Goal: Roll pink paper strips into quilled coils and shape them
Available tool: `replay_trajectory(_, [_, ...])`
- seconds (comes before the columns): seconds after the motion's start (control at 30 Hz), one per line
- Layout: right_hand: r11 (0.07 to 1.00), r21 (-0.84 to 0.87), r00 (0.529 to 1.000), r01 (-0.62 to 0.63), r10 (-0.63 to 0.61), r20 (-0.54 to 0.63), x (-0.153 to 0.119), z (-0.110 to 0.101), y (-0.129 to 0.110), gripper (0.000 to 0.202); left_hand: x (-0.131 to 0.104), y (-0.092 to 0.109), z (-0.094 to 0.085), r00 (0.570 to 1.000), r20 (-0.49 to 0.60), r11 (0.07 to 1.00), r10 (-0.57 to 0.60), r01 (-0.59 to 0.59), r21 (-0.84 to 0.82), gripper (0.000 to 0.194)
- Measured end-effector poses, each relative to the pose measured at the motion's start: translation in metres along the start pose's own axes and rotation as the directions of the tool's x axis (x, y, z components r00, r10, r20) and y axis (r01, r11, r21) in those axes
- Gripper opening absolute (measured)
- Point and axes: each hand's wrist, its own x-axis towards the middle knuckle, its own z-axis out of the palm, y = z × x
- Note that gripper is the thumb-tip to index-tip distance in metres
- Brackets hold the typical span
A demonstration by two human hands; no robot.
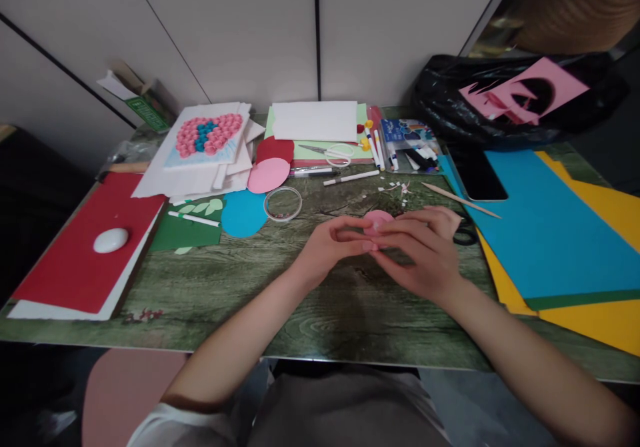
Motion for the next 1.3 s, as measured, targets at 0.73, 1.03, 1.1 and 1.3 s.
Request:
replay_trajectory(0.73, [0.999, -0.026, 0.999, 0.035, -0.036, -0.039, -0.0041, 0.0023, 0.0024, 0.015, 0.0035, -0.0074, -0.0020, 0.999, 0.031, 0.996, -0.027, 0.029, -0.087, 0.035])
replay_trajectory(1.03, [0.998, -0.051, 0.998, 0.043, -0.045, -0.034, -0.0051, 0.0029, 0.0018, 0.018, 0.0024, -0.0059, -0.0002, 0.998, 0.030, 0.996, -0.056, 0.058, -0.063, 0.039])
replay_trajectory(1.1, [0.999, -0.031, 0.999, 0.036, -0.037, -0.036, -0.0049, 0.0022, 0.0017, 0.019, 0.0014, -0.0034, 0.0010, 0.997, 0.036, 0.995, -0.075, 0.077, -0.065, 0.039])
replay_trajectory(1.3, [0.999, 0.041, 0.996, 0.020, -0.016, -0.088, -0.0027, 0.0012, 0.0008, 0.018, 0.0005, -0.0003, 0.0006, 0.994, 0.073, 0.991, -0.086, 0.093, -0.098, 0.040])
